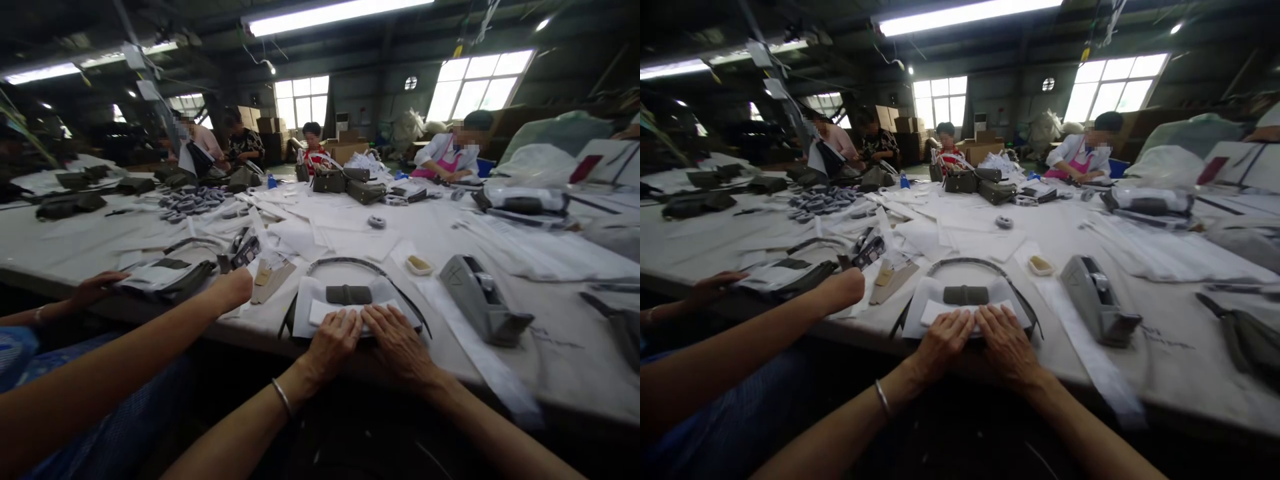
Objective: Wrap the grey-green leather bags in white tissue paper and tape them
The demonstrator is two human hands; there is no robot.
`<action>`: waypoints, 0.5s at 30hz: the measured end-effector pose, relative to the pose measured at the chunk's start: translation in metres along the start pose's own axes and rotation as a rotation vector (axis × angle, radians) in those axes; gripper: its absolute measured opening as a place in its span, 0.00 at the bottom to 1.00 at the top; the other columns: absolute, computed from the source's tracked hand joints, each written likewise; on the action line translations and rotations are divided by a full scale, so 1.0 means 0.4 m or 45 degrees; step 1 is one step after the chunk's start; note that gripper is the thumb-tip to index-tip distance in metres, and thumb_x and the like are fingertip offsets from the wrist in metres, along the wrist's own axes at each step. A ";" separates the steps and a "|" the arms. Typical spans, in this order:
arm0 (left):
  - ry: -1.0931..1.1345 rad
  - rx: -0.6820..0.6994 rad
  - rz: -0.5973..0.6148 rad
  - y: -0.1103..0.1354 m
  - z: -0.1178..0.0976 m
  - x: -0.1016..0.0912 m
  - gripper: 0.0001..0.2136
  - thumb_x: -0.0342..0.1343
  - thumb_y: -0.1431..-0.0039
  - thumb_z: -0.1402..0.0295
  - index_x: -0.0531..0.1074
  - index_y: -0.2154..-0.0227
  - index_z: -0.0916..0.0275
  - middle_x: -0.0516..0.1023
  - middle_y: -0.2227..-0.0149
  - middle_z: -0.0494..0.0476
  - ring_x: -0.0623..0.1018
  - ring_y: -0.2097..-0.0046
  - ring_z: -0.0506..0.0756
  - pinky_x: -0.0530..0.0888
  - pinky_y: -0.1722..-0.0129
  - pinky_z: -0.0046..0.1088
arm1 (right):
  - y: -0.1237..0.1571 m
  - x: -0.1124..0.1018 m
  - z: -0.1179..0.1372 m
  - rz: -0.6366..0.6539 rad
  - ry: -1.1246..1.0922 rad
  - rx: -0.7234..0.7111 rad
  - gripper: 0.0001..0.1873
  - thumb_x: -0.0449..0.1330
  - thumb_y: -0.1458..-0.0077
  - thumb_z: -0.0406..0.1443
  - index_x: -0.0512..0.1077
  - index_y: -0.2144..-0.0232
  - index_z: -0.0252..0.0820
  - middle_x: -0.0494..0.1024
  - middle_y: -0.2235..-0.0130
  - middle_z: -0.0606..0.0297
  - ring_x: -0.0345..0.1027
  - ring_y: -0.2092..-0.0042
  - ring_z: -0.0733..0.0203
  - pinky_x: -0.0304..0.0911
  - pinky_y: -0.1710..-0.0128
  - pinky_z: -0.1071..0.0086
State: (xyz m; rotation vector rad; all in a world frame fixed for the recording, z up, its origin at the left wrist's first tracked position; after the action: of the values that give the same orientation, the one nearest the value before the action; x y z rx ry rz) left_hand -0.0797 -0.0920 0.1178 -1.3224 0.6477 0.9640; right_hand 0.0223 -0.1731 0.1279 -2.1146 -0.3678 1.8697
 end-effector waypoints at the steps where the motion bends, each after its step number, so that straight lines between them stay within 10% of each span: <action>1: -0.006 -0.005 0.014 0.000 0.001 0.000 0.16 0.42 0.31 0.73 0.65 0.44 0.69 0.73 0.44 0.67 0.74 0.45 0.60 0.71 0.49 0.38 | 0.001 0.003 0.001 0.014 -0.006 0.003 0.30 0.57 0.47 0.32 0.63 0.41 0.38 0.69 0.40 0.57 0.59 0.39 0.53 0.45 0.34 0.55; 15: 0.119 0.015 0.271 -0.035 0.010 -0.019 0.17 0.45 0.34 0.76 0.63 0.44 0.71 0.72 0.46 0.69 0.75 0.50 0.60 0.73 0.54 0.39 | -0.026 -0.021 0.001 0.228 -0.079 0.047 0.30 0.57 0.45 0.36 0.61 0.40 0.34 0.68 0.40 0.53 0.58 0.38 0.49 0.46 0.34 0.52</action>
State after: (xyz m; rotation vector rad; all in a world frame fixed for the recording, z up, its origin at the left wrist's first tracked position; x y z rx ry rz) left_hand -0.0717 -0.0893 0.1320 -1.3119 0.8779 1.0721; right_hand 0.0211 -0.1667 0.1396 -2.1315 -0.1605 2.0270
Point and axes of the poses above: each hand's wrist, its own y-axis away from the middle knuckle, its own x-axis out of the palm, z = x × y, the point moved 6 cm from there along -y, towards the middle knuckle
